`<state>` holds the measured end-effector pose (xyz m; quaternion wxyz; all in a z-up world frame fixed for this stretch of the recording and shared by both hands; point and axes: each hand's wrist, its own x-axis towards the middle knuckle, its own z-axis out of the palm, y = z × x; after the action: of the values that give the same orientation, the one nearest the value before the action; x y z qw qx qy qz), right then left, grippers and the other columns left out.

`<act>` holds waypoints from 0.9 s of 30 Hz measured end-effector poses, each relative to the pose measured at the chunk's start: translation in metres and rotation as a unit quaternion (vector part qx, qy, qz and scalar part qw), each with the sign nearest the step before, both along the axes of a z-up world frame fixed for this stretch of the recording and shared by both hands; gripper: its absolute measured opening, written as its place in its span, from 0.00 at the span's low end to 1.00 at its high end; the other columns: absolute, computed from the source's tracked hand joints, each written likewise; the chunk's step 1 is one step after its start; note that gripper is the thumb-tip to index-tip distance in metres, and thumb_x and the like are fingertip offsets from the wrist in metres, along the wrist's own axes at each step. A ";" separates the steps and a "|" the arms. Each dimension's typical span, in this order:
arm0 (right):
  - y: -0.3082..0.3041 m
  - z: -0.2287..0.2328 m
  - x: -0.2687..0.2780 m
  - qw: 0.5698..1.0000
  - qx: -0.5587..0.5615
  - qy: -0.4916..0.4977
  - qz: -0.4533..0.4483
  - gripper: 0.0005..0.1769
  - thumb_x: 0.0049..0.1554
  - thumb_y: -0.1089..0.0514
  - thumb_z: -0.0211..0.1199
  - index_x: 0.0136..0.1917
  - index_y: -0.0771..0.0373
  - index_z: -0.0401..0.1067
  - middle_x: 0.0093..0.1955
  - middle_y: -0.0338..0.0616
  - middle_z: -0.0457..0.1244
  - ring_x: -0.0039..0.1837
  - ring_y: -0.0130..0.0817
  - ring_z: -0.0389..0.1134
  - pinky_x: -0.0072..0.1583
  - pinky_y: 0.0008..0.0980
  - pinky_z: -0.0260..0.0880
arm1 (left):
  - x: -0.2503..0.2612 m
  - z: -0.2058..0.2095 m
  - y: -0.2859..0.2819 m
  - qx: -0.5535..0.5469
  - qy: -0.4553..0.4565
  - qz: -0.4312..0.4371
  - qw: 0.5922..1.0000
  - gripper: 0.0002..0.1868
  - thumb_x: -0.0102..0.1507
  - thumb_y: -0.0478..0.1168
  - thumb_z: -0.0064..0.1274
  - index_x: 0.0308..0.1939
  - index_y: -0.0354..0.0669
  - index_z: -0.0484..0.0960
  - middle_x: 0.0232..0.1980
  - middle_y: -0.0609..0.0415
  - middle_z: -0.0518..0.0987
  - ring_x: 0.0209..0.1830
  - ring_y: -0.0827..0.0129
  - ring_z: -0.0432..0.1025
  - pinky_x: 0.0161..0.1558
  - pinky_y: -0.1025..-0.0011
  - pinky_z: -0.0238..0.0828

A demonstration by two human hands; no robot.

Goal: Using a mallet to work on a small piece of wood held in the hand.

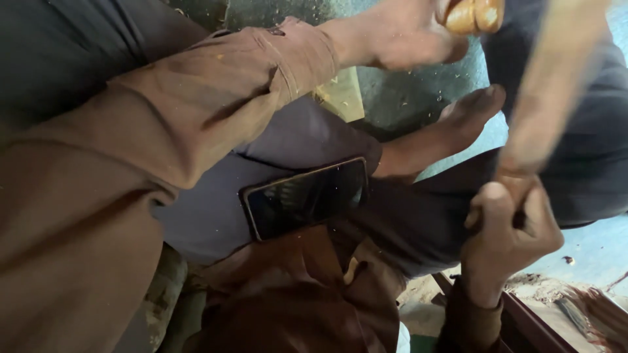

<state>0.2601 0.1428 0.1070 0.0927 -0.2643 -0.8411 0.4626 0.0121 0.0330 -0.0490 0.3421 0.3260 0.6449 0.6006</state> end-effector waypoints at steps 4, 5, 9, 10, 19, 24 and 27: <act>-0.009 0.007 -0.014 0.989 -0.104 0.079 -0.073 0.12 0.67 0.58 0.64 0.45 0.68 0.68 0.34 0.40 0.64 0.32 0.20 0.62 0.36 0.20 0.59 | 0.002 -0.007 -0.009 0.108 0.033 0.012 0.994 0.21 0.64 0.41 0.56 0.61 0.45 0.78 0.50 0.55 0.83 0.51 0.69 0.79 0.52 0.67 0.75; -0.009 0.009 -0.016 0.998 -0.030 0.035 -0.032 0.12 0.66 0.57 0.64 0.47 0.70 0.70 0.34 0.39 0.63 0.32 0.20 0.60 0.36 0.20 0.57 | 0.001 0.005 -0.010 0.029 -0.003 -0.003 1.000 0.19 0.63 0.42 0.53 0.57 0.46 0.79 0.46 0.56 0.83 0.46 0.71 0.79 0.48 0.68 0.74; 0.006 -0.001 -0.009 0.999 0.044 -0.016 0.013 0.13 0.66 0.56 0.64 0.56 0.70 0.74 0.34 0.40 0.63 0.32 0.21 0.60 0.35 0.21 0.57 | -0.001 -0.004 -0.005 0.052 0.027 0.015 0.998 0.19 0.60 0.42 0.54 0.55 0.41 0.79 0.42 0.54 0.81 0.42 0.70 0.79 0.43 0.67 0.75; 0.009 -0.004 -0.008 0.999 0.042 -0.017 0.015 0.13 0.66 0.56 0.64 0.56 0.70 0.74 0.34 0.40 0.63 0.32 0.21 0.60 0.35 0.21 0.57 | -0.002 -0.002 -0.005 0.051 0.027 0.017 0.998 0.19 0.60 0.42 0.54 0.55 0.41 0.79 0.42 0.54 0.81 0.42 0.70 0.79 0.43 0.67 0.75; 0.014 -0.004 -0.002 0.990 -0.109 0.062 -0.063 0.17 0.70 0.53 0.63 0.46 0.69 0.66 0.35 0.47 0.61 0.32 0.27 0.59 0.35 0.24 0.58 | -0.001 0.008 -0.010 -0.020 -0.033 -0.016 0.999 0.20 0.59 0.43 0.56 0.53 0.41 0.80 0.41 0.56 0.83 0.41 0.74 0.79 0.44 0.70 0.76; 0.020 -0.005 0.006 0.987 -0.096 0.115 -0.057 0.22 0.72 0.50 0.63 0.43 0.65 0.60 0.33 0.47 0.60 0.32 0.29 0.60 0.34 0.25 0.60 | 0.002 0.007 -0.010 0.057 0.054 0.009 0.997 0.22 0.59 0.43 0.59 0.55 0.39 0.76 0.44 0.57 0.79 0.45 0.73 0.77 0.46 0.70 0.75; 0.017 -0.002 0.007 0.986 -0.107 0.107 -0.068 0.21 0.71 0.54 0.61 0.43 0.66 0.58 0.35 0.50 0.59 0.33 0.30 0.58 0.37 0.25 0.59 | 0.004 0.023 -0.010 0.081 0.005 -0.009 0.997 0.21 0.58 0.41 0.56 0.55 0.42 0.77 0.45 0.57 0.80 0.47 0.72 0.78 0.49 0.69 0.75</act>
<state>0.2666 0.1598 0.1052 0.1843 -0.2780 -0.7525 0.5679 0.0164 0.0233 -0.0259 0.3172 0.3609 0.5930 0.6461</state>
